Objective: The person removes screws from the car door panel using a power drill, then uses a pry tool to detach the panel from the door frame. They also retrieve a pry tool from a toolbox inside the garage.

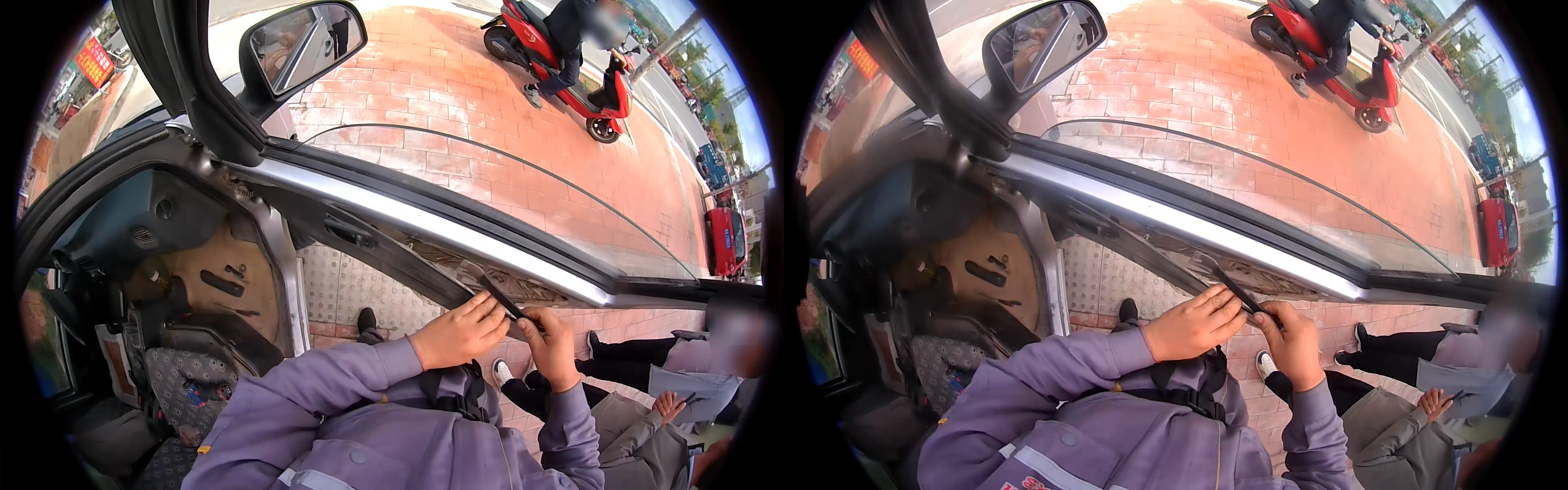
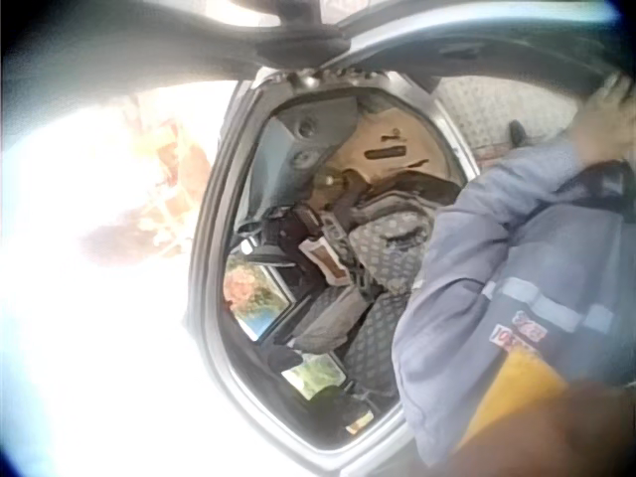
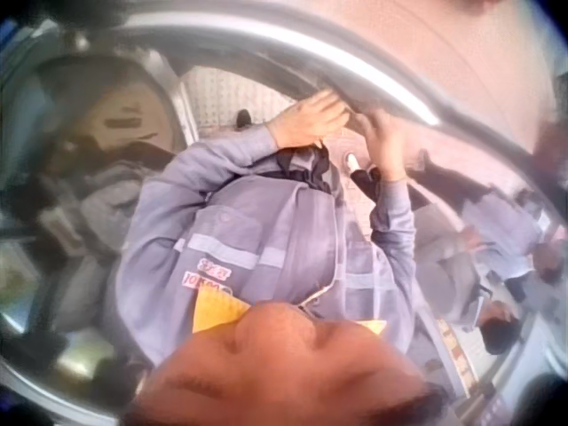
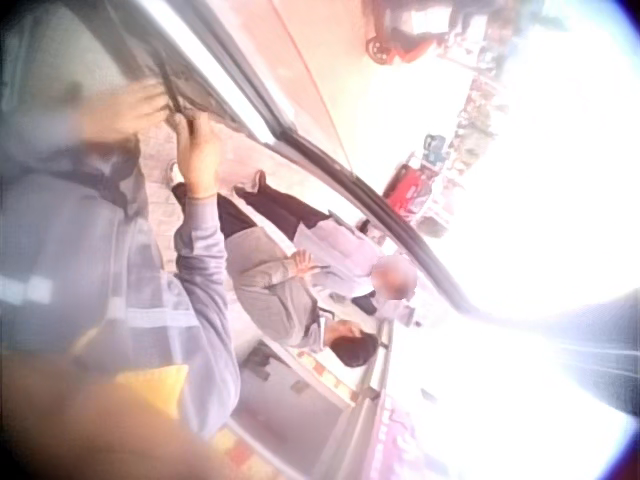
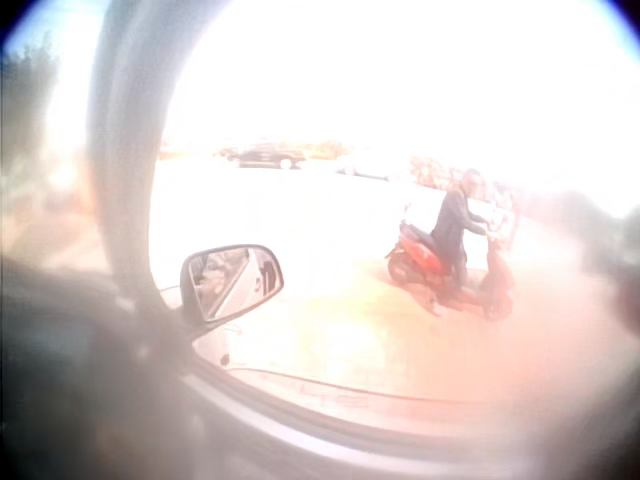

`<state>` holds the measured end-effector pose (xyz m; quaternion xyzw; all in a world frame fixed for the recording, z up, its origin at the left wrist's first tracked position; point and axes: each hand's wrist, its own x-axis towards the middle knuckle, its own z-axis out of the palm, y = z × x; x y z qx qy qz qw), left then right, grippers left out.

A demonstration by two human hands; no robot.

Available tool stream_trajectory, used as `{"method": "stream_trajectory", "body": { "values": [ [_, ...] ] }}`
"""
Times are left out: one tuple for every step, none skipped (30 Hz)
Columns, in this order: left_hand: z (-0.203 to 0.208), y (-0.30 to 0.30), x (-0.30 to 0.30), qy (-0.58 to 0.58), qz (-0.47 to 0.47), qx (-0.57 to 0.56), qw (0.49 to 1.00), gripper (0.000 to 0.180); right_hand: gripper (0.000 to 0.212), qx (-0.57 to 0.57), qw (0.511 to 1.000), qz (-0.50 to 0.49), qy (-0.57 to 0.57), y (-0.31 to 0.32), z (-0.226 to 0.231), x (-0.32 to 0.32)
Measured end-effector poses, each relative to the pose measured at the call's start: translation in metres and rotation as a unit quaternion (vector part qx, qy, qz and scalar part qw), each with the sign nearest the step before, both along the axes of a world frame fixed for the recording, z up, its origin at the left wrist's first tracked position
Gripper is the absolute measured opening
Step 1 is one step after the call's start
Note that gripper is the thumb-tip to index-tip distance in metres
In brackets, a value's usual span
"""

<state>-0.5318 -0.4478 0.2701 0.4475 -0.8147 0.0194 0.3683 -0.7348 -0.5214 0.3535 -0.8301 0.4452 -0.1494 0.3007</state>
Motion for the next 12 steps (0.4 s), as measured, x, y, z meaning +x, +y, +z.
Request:
{"method": "stream_trajectory", "body": {
  "values": [
    [0.000, 0.003, 0.008, 0.013, -0.014, -0.001, 1.000, 0.035, 0.016, -0.004, 1.000, -0.009, 0.002, 0.005, -0.004, -0.003],
    [-0.001, 0.009, 0.019, 0.009, -0.002, -0.007, 1.000, 0.036, 0.016, -0.008, 1.000, -0.018, 0.002, 0.011, -0.007, -0.005],
    [0.001, 0.012, 0.034, 0.000, 0.040, 0.007, 0.999, 0.036, 0.016, -0.011, 1.000, -0.025, 0.000, 0.014, -0.013, -0.005],
    [0.006, 0.012, 0.050, -0.008, 0.082, 0.021, 0.996, 0.036, 0.015, -0.039, 0.999, -0.004, -0.007, 0.016, -0.016, -0.006],
    [0.012, 0.008, 0.065, -0.018, 0.124, 0.031, 0.992, 0.036, 0.015, -0.060, 0.998, -0.002, -0.011, 0.018, -0.016, -0.007],
    [0.011, 0.003, 0.079, -0.033, 0.134, 0.060, 0.989, 0.036, 0.015, -0.078, 0.997, 0.007, -0.018, 0.021, -0.017, -0.007],
    [0.007, -0.002, 0.094, -0.047, 0.145, 0.089, 0.984, 0.036, 0.015, -0.098, 0.995, 0.016, -0.024, 0.023, -0.019, -0.007],
    [0.003, -0.003, 0.104, -0.054, 0.159, 0.116, 0.979, 0.036, 0.016, -0.093, 0.995, 0.018, -0.022, 0.023, -0.016, -0.008],
    [0.001, -0.002, 0.108, -0.065, 0.157, 0.140, 0.975, 0.034, 0.015, -0.074, 0.997, 0.007, -0.015, 0.022, -0.017, -0.010],
    [-0.001, -0.005, 0.107, -0.074, 0.153, 0.164, 0.972, 0.033, 0.014, -0.136, 0.990, 0.021, -0.004, 0.019, -0.016, -0.006],
    [-0.002, -0.008, 0.106, -0.084, 0.151, 0.188, 0.967, 0.031, 0.014, -0.199, 0.979, 0.035, 0.005, 0.015, -0.016, 0.000],
    [-0.003, -0.010, 0.105, -0.081, 0.151, 0.240, 0.956, 0.037, 0.014, -0.201, 0.978, 0.047, 0.002, 0.013, -0.015, 0.007]
  ]
}}
